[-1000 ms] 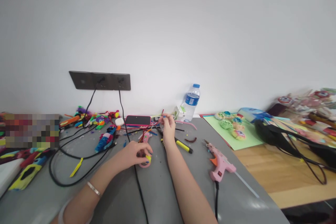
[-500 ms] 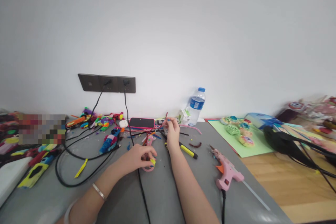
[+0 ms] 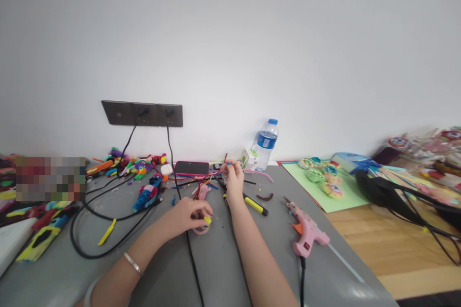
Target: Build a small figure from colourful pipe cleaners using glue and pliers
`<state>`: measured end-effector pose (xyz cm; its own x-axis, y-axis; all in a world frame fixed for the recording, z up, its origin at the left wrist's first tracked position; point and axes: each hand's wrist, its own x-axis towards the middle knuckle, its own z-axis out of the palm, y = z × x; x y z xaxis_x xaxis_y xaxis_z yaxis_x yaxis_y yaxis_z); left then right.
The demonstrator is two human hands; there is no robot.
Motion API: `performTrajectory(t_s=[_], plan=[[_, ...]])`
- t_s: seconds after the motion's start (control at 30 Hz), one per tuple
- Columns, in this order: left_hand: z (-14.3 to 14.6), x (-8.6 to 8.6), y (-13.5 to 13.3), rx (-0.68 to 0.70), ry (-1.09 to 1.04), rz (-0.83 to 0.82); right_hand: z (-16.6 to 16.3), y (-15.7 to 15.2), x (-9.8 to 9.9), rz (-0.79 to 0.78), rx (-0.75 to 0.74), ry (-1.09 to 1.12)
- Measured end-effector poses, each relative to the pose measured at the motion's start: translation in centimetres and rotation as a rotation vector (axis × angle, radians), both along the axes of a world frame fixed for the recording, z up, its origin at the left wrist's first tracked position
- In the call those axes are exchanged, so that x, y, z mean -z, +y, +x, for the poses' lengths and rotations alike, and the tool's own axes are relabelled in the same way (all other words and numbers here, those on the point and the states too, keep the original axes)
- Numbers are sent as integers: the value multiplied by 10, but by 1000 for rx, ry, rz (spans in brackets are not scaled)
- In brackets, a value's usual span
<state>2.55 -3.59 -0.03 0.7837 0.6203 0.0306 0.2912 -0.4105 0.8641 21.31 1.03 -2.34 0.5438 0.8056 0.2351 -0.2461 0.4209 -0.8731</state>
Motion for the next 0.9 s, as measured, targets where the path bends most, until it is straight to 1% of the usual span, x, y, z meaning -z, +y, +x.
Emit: performTrajectory(t_s=[0.2,0.43,0.5,0.67,0.8,0.9], plan=[[0,0,1,6,12,83,0,0,0,-2,10,-20],[0,6,4,24,13,97,0,-1,-2,-17,9,-24],[1,7,5,44,9,127,0,-1,-2,-17,10,-22],[1,3,7,111,1,240,0,0,-2,0,14,-11],[1,-1,6,118,31,266,0,0,-2,-8,22,-28],[0,-2,6,113,20,255,0,1,-3,-22,21,-29]])
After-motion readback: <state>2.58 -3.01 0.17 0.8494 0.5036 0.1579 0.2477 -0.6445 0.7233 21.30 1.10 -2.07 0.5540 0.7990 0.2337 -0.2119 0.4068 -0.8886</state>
